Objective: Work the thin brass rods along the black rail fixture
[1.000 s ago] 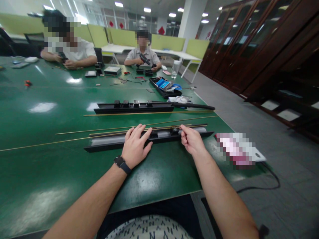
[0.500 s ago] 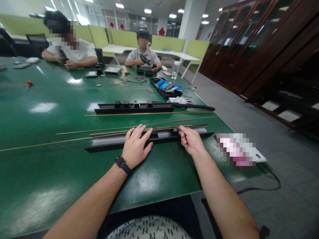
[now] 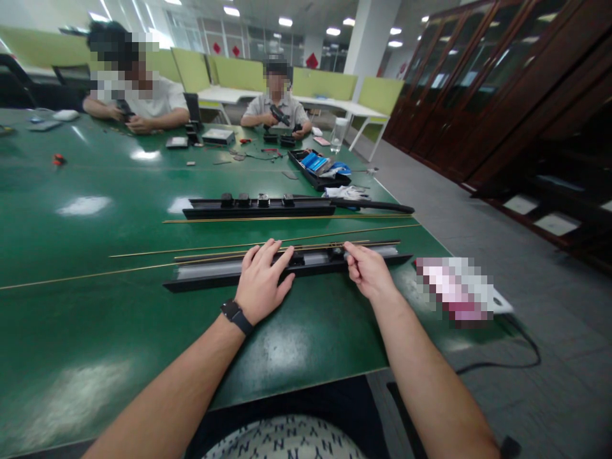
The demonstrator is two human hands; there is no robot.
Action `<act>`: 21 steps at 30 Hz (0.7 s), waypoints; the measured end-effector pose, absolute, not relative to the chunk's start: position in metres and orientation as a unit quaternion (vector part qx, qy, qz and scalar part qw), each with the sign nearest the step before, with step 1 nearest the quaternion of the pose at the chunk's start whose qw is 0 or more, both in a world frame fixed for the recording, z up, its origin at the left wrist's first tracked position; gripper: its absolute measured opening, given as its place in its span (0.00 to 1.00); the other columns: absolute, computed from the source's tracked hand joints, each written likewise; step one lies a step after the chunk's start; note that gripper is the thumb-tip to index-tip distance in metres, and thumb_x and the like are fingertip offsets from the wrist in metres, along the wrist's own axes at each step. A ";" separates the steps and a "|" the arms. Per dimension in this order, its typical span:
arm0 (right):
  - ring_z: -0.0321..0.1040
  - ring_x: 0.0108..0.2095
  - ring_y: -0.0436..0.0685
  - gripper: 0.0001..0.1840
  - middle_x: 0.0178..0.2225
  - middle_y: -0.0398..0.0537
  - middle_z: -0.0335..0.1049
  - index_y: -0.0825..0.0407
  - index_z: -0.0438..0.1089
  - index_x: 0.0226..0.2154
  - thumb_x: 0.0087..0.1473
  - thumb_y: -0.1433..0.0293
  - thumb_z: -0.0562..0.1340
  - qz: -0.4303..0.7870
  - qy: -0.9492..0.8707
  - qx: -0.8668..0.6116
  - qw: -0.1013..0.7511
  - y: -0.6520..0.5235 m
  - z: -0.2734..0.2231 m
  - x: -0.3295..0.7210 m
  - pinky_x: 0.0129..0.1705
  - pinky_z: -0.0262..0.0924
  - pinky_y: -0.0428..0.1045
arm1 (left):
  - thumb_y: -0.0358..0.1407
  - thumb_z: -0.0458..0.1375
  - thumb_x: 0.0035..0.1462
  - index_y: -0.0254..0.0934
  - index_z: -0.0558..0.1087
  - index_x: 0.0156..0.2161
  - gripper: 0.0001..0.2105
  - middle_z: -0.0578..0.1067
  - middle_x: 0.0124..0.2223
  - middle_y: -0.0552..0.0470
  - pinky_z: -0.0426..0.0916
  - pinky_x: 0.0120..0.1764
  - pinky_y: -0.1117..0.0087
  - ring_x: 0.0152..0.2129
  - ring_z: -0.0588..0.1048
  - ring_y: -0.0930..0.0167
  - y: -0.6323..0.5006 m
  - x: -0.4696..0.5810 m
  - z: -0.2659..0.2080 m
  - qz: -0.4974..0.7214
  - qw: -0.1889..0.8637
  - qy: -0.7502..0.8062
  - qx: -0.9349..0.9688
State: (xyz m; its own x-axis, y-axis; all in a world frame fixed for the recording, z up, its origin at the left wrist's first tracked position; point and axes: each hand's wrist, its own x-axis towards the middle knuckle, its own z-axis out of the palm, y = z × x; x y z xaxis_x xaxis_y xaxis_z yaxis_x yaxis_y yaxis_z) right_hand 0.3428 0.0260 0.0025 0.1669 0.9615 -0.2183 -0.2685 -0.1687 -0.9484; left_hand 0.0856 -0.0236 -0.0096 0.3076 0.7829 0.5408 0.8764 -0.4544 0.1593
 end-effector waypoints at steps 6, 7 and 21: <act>0.50 0.09 0.42 0.20 0.16 0.36 0.63 0.52 0.64 0.26 0.48 0.61 0.74 0.555 -0.310 -0.527 0.565 0.027 0.000 0.344 0.07 0.39 0.39 | 0.40 0.55 0.64 0.41 0.66 0.64 0.24 0.67 0.65 0.40 0.52 0.66 0.51 0.65 0.62 0.58 -0.024 0.085 -0.009 -0.281 0.079 -0.516 -0.806; 0.50 0.09 0.42 0.19 0.16 0.36 0.63 0.52 0.64 0.26 0.48 0.62 0.74 0.554 -0.306 -0.526 0.567 0.027 0.000 0.344 0.07 0.39 0.39 | 0.40 0.55 0.63 0.41 0.66 0.64 0.24 0.67 0.65 0.40 0.52 0.66 0.51 0.65 0.62 0.58 -0.024 0.085 -0.009 -0.282 0.078 -0.515 -0.805; 0.50 0.09 0.42 0.22 0.16 0.37 0.64 0.52 0.63 0.25 0.47 0.59 0.75 0.556 -0.329 -0.523 0.556 0.026 0.000 0.344 0.07 0.39 0.39 | 0.41 0.55 0.64 0.42 0.66 0.64 0.24 0.67 0.65 0.41 0.52 0.65 0.51 0.65 0.62 0.57 -0.024 0.086 -0.008 -0.282 0.081 -0.516 -0.805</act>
